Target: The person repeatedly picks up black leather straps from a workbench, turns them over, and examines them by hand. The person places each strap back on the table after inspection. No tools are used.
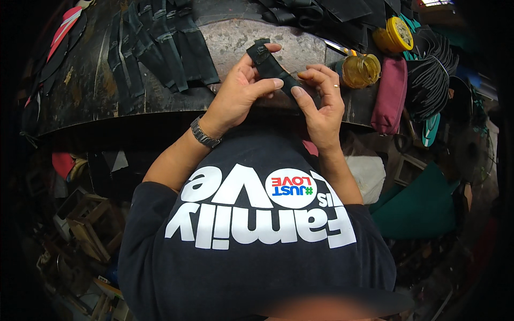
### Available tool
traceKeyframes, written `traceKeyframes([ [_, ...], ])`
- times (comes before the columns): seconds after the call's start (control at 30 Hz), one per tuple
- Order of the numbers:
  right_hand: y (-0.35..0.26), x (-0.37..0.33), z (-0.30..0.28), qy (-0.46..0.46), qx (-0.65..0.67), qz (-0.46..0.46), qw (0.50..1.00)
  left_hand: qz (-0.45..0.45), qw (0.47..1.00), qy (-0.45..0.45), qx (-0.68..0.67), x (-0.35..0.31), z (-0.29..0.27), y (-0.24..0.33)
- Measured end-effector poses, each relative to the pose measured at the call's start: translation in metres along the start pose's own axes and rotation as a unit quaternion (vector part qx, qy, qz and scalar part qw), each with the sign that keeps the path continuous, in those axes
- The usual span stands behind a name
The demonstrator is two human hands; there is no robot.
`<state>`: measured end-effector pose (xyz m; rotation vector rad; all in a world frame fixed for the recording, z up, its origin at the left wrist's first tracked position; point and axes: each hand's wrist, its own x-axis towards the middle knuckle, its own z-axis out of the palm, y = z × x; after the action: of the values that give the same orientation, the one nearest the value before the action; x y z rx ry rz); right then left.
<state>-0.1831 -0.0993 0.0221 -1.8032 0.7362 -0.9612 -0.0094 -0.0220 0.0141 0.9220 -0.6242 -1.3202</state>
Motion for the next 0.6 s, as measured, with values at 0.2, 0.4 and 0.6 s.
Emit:
traceKeyframes([
  [0.2,-0.002,0.003,0.010,0.010,0.040,-0.006,0.999,0.003,1.000,-0.004,0.021,-0.001,0.000,0.000],
  [0.4,0.000,0.007,0.006,0.002,-0.051,-0.073,0.996,-0.006,1.000,0.002,0.023,-0.001,0.000,0.001],
  [0.6,0.002,0.011,0.004,0.021,-0.150,-0.163,0.975,-0.011,1.000,0.005,0.006,0.001,-0.001,0.000],
])
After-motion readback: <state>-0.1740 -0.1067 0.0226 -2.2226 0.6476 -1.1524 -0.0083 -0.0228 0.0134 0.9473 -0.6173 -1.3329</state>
